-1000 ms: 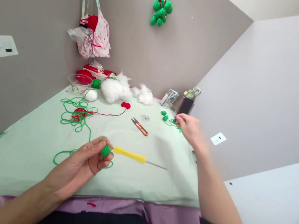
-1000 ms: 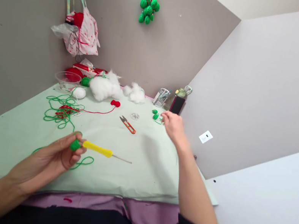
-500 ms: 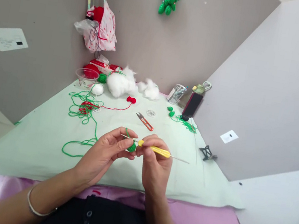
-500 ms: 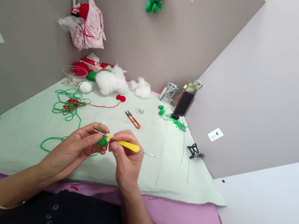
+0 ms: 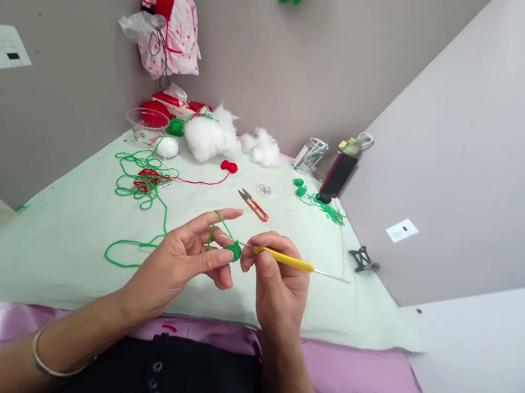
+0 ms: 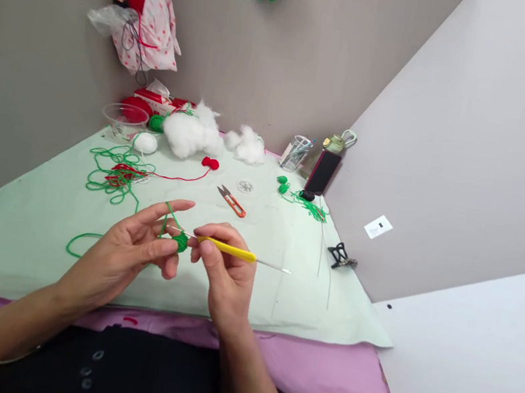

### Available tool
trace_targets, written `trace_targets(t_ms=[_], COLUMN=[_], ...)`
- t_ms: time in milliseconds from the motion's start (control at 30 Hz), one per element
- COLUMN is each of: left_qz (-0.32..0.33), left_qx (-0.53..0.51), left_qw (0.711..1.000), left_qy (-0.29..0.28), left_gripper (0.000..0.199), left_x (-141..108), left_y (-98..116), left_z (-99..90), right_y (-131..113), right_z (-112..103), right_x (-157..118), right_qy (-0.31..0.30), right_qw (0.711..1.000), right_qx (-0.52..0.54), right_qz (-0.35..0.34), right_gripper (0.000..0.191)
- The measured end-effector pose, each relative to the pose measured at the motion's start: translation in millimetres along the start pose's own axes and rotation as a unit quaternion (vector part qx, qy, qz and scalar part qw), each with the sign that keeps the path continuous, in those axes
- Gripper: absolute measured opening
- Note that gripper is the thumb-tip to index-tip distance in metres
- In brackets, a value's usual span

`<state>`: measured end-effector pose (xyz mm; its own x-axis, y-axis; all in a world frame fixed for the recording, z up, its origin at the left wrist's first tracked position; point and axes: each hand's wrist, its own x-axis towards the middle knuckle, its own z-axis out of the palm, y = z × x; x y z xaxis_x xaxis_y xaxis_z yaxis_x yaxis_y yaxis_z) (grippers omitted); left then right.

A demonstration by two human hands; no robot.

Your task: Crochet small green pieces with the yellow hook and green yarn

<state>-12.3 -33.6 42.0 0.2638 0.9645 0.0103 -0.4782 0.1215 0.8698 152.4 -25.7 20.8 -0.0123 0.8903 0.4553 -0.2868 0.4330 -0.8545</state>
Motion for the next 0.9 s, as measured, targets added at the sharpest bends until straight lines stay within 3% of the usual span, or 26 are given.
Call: trace_targets(t_ms=[100,200,300,433,567,767,900], left_qz=[-0.001,0.01,0.022,0.022,0.031,0.052,0.072], left_qx=[0.004,0.01,0.021,0.032,0.038,0.067,0.113], left_qw=[1.0,1.0,0.999,0.999,0.999,0.996,0.991], left_qy=[0.001,-0.007,-0.009,0.0,0.006,0.017,0.022], left_gripper=[0.062,0.059,0.051,0.041,0.036,0.037,0.034], left_x=[1.6,3.4,4.1,2.3,0.6,1.3,1.7], left_y=[-2.7,-6.5,-8.0,-4.7,-1.7,-3.4,-1.6], left_z=[-2.7,-6.6,-8.9,-7.1,-4.6,-7.6,-8.5], right_y=[2.7,4.7,5.9,4.3,-0.1,-2.8,-6.7], right_z=[-2.0,-2.6,-1.1,3.3,4.3,0.2,-2.1], right_x=[-0.7,-0.3,1.9,7.0,8.8,1.6,-3.0], right_qy=[0.005,-0.006,-0.016,0.015,0.012,-0.012,-0.024], right_qw=[0.998,0.995,0.999,1.0,1.0,0.999,0.986], right_qx=[-0.059,-0.093,-0.044,0.026,0.013,-0.04,-0.137], right_qz=[-0.023,-0.041,-0.028,0.005,0.014,-0.033,-0.094], right_gripper=[0.012,0.016,0.016,0.018,0.025,0.022,0.023])
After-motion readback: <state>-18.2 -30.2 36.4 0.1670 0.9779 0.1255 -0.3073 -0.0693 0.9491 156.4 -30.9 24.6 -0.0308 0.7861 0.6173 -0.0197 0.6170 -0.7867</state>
